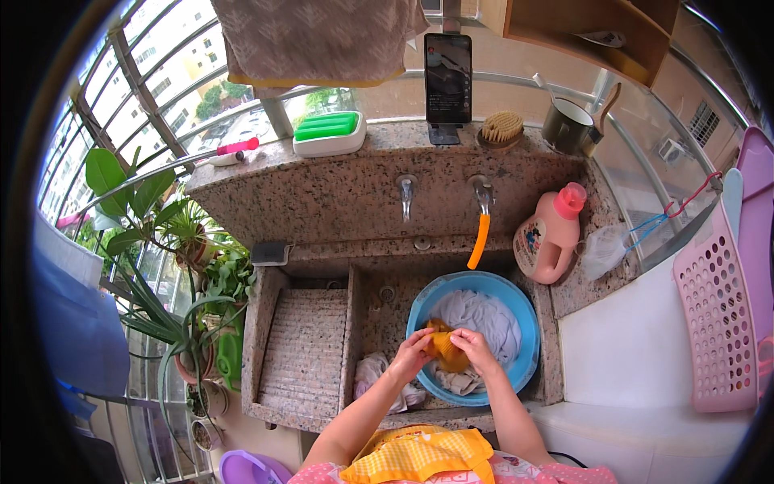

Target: The person washes clothes by hand in a basin filled with water, scrubbing and rinsing various fabric items.

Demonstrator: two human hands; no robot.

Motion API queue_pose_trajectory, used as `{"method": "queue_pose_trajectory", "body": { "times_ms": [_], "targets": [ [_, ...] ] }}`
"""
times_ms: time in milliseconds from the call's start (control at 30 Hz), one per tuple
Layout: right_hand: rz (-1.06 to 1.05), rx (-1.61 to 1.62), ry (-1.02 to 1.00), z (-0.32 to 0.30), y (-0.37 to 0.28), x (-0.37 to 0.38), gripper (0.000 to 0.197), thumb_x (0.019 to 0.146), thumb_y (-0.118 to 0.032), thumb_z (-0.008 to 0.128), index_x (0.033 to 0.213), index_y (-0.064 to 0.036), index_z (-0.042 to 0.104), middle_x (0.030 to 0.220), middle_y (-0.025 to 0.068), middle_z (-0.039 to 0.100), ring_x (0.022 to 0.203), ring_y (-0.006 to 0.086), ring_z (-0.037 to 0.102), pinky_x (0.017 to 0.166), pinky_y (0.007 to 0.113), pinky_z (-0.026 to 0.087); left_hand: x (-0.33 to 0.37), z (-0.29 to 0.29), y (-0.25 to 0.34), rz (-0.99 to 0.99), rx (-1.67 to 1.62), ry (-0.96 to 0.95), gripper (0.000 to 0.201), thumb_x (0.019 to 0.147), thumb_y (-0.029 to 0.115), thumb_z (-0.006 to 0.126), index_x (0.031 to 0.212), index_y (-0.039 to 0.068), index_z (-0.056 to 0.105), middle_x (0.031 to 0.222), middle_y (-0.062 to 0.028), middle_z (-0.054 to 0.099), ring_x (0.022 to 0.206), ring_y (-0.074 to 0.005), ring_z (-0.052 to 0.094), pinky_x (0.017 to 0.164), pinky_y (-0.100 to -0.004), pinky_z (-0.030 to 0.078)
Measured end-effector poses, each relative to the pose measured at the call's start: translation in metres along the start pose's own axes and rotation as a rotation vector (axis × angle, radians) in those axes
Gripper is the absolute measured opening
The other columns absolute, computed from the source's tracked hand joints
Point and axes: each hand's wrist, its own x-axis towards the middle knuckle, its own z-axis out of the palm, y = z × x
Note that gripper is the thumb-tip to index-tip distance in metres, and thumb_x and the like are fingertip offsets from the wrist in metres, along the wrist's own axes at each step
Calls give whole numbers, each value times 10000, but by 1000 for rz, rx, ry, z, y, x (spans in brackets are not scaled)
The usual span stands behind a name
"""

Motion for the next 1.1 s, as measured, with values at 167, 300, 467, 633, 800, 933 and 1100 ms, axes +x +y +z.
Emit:
{"method": "queue_pose_trajectory", "body": {
  "times_ms": [167, 300, 467, 633, 800, 933, 1100],
  "targets": [
    [115, -38, -129, 0, 2, 3, 110, 834, -105, 565, 895, -24, 609, 783, -23, 575, 688, 41, 508, 598, 185, 408, 4, 3, -10, -13, 44, 45, 583, 789, 267, 668, 1242, 89, 345, 1148, -81, 447, 1041, -203, 473, 834, -361, 430],
    [190, -158, -223, -1, 8, 10, 113, 814, -81, 566, 894, -27, 624, 806, -8, 589, 707, 60, 534, 599, 194, 438, 6, 6, -13, -16, -36, -4, 642, 730, 130, 725, 1229, 84, 322, 1114, -88, 453, 1019, -205, 487, 832, -350, 438],
    [272, -69, -170, 4, 0, 14, 99, 824, -82, 566, 880, -12, 610, 812, 20, 596, 727, 93, 573, 591, 222, 493, 5, 2, -11, 2, 7, 18, 573, 748, 98, 701, 1203, 103, 352, 1120, -76, 469, 1022, -185, 497, 818, -368, 444],
    [288, -14, -123, -2, 3, 20, 111, 836, -91, 569, 898, -1, 593, 820, 45, 596, 731, 112, 589, 605, 237, 517, 6, 11, -13, 72, 242, 60, 611, 729, 132, 728, 1196, 79, 337, 977, -76, 531, 897, -145, 533, 753, -277, 441],
    [247, 10, -77, 2, 2, 21, 109, 843, -98, 570, 898, -5, 587, 820, 42, 587, 728, 109, 582, 614, 229, 515, 13, 4, -26, 152, 276, 124, 400, 758, 122, 692, 1032, 46, 410, 858, -56, 566, 740, -113, 552, 649, -214, 443],
    [210, 35, -15, 2, 7, 22, 92, 848, -96, 563, 889, -15, 575, 844, 32, 579, 757, 108, 575, 625, 235, 517, 21, -4, -31, 224, 474, 141, 237, 784, 120, 662, 914, 22, 490, 804, -38, 582, 716, -84, 544, 618, -206, 445],
    [192, 72, 12, 0, 12, 22, 91, 850, -97, 558, 904, -23, 559, 879, 32, 573, 768, 110, 572, 625, 239, 520, 14, 3, -23, 232, 512, 120, 160, 793, 123, 655, 828, 11, 546, 778, -19, 589, 697, -62, 527, 598, -200, 435]
  ]
}}
